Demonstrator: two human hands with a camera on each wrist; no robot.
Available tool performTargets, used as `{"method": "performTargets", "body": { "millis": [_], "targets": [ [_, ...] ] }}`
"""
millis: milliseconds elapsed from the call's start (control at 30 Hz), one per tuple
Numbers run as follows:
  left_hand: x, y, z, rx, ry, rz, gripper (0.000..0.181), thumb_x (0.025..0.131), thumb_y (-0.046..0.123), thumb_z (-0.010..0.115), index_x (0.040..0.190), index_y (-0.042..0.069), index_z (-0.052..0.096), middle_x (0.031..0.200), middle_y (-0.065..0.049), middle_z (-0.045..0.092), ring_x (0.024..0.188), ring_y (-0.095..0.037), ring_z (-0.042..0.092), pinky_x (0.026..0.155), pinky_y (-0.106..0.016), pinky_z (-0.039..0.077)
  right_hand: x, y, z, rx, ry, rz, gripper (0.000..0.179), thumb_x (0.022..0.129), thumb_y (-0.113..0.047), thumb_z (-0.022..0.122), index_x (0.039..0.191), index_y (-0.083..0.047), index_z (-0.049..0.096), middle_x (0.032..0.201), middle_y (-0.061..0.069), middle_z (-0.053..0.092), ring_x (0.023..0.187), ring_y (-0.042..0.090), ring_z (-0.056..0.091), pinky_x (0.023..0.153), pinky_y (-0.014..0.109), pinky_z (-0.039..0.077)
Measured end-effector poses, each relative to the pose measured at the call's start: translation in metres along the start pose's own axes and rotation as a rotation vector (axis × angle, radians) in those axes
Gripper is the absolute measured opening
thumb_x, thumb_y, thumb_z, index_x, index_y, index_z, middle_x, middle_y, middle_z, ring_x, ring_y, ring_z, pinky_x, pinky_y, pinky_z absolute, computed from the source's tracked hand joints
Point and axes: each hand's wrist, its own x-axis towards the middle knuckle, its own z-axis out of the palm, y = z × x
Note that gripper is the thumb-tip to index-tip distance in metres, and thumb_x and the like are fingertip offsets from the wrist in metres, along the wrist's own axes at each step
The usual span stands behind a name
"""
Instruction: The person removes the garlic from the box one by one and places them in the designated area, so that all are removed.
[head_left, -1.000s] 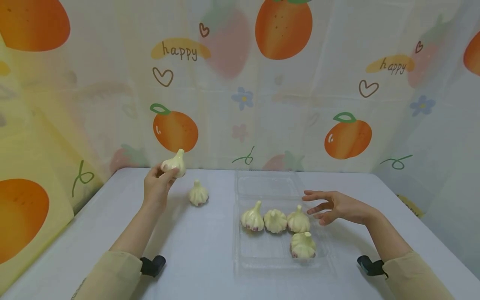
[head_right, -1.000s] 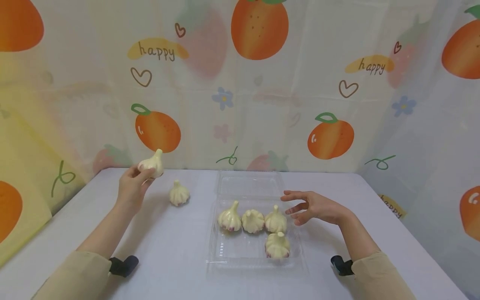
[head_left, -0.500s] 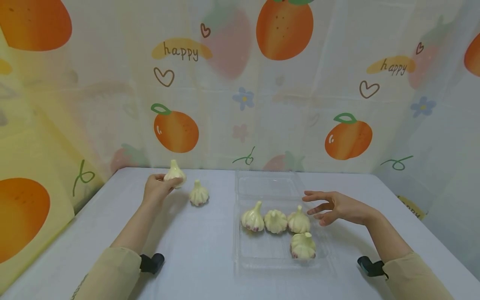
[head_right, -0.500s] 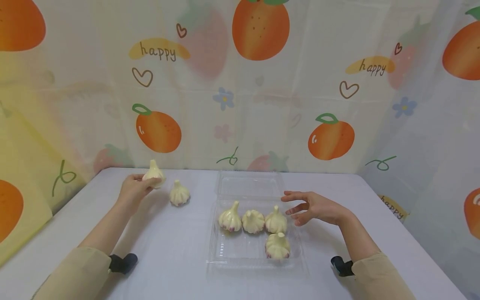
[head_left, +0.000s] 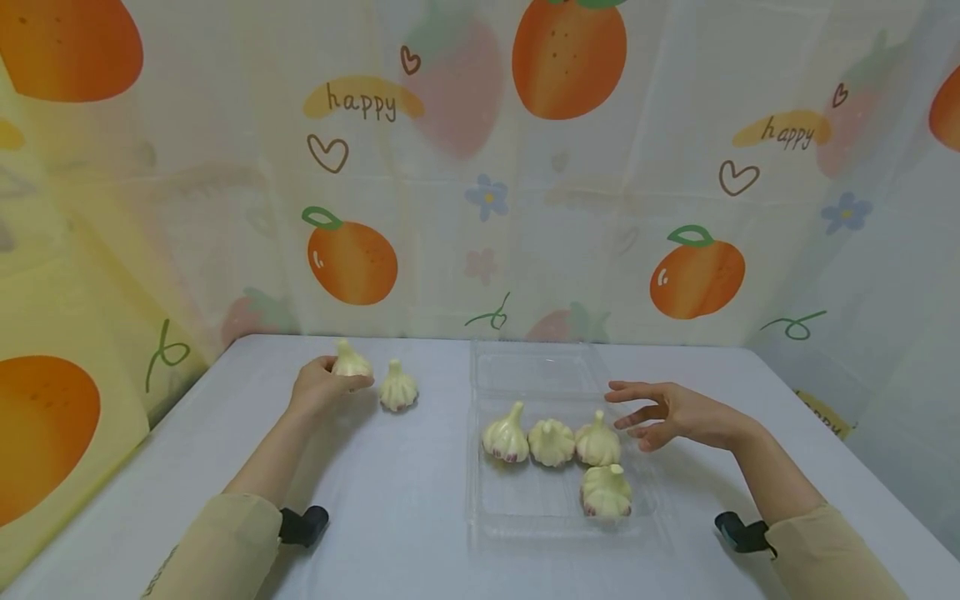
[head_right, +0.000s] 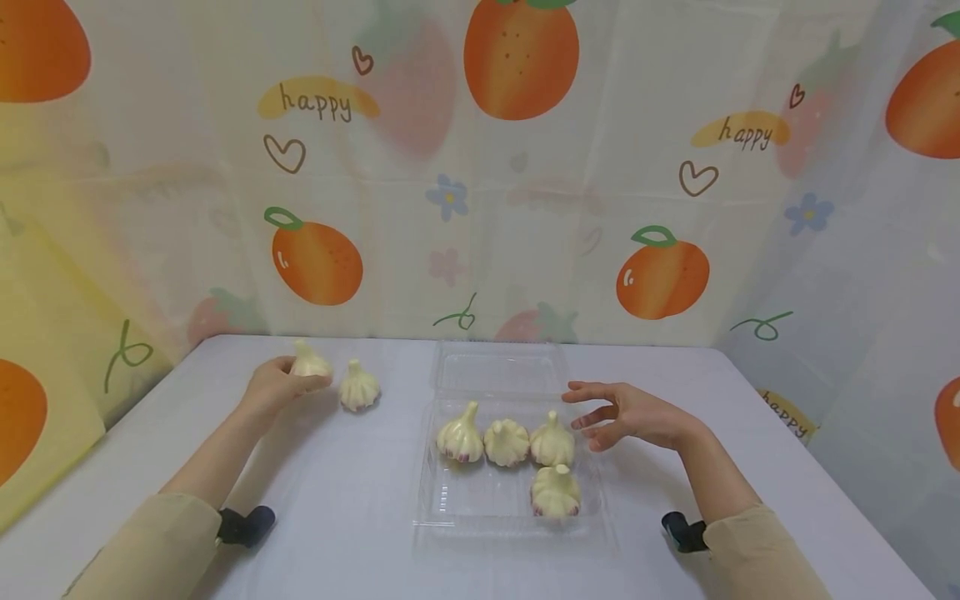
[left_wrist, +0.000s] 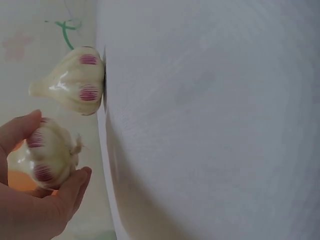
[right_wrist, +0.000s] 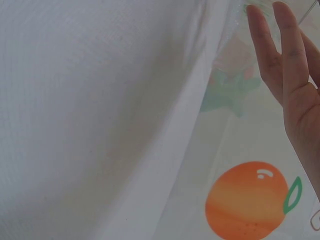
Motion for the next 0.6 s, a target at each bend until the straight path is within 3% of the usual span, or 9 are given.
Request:
{"method": "performTargets", "body": {
  "millis": [200,600],
  "targets": [
    [-0.0032,-0.0005,0.0007,0.085,0.017,0.022,0.073,0.080,0.027,0.077,0.135,-0.010,0.045,0.132,-0.030,0.054,0.116,-0.040,0.053,0.103,-0.051,0.046,-0.0002,0.0002,0.0000,-0.005,0.003,0.000,0.073,0.086,-0.007,0.069,0.151,0.001,0.035,0.166,0.022,0.005,0.134,0.043,0.050,0.092,0.036,0.057],
    [-0.0069,-0.0033,-0.0019,0.147,-0.029,0.035,0.075,0.077,0.025,0.080,0.135,-0.011,0.047,0.132,-0.030,0.055,0.111,-0.037,0.053,0.092,-0.044,0.048,-0.0012,-0.0013,0.0008,-0.008,0.004,0.001,0.073,0.086,-0.007,0.068,0.150,0.001,0.035,0.166,0.022,0.004,0.135,0.044,0.050,0.092,0.035,0.057]
  ]
}}
